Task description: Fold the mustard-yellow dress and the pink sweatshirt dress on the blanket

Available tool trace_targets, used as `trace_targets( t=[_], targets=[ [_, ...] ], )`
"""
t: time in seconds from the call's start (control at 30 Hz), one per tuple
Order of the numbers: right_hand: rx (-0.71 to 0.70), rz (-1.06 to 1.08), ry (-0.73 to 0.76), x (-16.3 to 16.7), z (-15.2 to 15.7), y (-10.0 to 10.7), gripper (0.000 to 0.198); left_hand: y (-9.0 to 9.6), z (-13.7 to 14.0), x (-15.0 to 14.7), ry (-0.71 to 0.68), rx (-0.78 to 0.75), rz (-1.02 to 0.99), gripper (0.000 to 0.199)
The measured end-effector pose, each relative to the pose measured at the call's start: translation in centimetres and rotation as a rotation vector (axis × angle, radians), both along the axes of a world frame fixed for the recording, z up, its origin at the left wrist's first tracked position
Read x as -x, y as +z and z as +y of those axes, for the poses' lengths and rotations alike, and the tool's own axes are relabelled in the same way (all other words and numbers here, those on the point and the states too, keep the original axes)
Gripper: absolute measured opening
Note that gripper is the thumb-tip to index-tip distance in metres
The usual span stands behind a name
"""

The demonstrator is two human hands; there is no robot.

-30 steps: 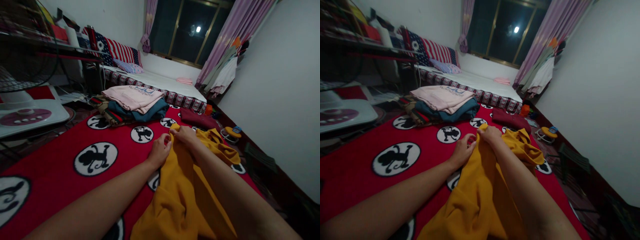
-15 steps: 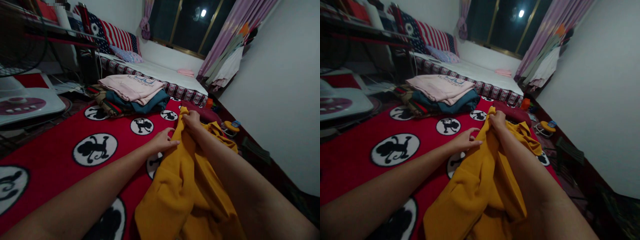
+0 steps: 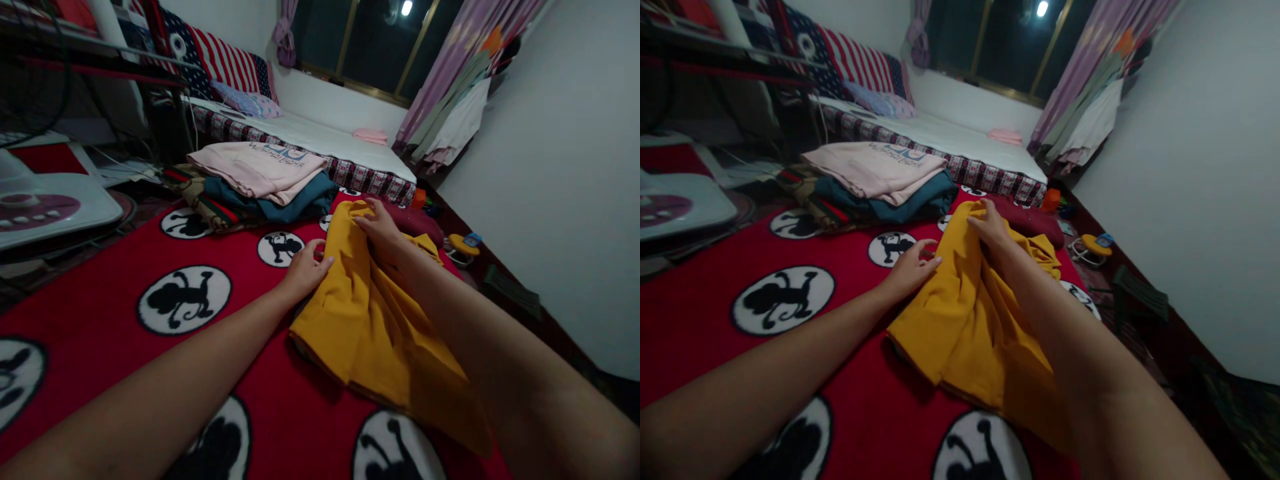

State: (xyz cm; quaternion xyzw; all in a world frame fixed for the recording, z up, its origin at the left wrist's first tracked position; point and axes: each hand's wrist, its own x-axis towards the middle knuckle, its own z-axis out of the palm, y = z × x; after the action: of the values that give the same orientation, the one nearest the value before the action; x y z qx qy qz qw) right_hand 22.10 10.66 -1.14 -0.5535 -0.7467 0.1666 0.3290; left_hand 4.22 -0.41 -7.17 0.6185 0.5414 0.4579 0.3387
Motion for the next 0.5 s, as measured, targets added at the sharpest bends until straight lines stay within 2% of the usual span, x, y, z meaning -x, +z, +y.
trace_targets(
  t=[0.1,0.2,0.33,0.4,0.5],
  targets=[
    [-0.012,0.006,0.086,-2.2,-6.1,-0.4,0.049,0.2,-0.4,0.0,-0.01,-0.067,0.124,0.041],
    [-0.057,-0.073,0.145,-5.1,-13.3,0.2,0.045,0.3,-0.7,0.0,-0.019,-0.112,0.243,0.039],
    [-0.002,-0.145,0.129,-9.2,-22.3,0.8,0.044,0.5,-1.1,0.3,-0.067,-0.085,0.354,0.033],
    [0.056,-0.187,0.149,-11.1,-26.0,0.7,0.049,0.5,-1.5,0.8,-0.126,-0.031,0.372,0.036],
    [0.105,-0.331,0.239,-13.3,-30.3,-0.3,0.069,0.6,-2.8,1.8,-0.273,0.02,0.385,0.043]
  ],
)
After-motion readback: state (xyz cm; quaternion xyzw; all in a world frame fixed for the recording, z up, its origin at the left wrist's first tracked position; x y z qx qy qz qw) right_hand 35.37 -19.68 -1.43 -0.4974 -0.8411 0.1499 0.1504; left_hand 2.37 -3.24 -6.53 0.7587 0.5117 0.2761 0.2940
